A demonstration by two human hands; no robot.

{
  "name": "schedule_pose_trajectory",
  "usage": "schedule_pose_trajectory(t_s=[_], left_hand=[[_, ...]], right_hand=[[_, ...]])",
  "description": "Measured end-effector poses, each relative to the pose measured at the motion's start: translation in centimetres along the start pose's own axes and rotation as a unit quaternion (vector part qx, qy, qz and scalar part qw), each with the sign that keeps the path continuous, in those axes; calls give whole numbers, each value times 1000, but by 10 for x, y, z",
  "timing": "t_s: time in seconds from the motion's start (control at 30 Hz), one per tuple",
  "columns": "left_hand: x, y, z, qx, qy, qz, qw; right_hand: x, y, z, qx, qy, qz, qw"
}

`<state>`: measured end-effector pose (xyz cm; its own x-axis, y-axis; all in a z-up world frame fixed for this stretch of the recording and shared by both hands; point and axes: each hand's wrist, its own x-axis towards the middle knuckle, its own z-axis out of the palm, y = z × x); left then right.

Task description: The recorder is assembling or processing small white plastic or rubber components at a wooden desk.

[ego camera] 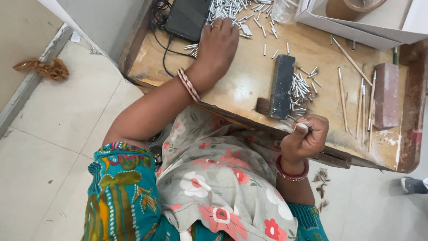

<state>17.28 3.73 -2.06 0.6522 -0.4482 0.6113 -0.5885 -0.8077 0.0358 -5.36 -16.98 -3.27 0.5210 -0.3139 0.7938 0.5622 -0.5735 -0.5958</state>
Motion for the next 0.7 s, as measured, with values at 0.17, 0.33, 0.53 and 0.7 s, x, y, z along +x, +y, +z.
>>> schedule_pose_trajectory(t_s=[0.17, 0.33, 0.53, 0.7], left_hand=[[-34, 81, -63, -422, -42, 24, 905], [-84, 149, -53, -888, -90, -120, 435], [-95, 164, -73, -921, -115, -214, 306], [-100, 167, -80, -926, -128, -228, 271]], right_hand=[[0, -16, 7, 86, -3, 66, 994], [-13, -21, 17, 207, 33, 122, 970], [-21, -22, 17, 205, 80, 89, 971], [-16, -22, 22, 125, 115, 31, 985]])
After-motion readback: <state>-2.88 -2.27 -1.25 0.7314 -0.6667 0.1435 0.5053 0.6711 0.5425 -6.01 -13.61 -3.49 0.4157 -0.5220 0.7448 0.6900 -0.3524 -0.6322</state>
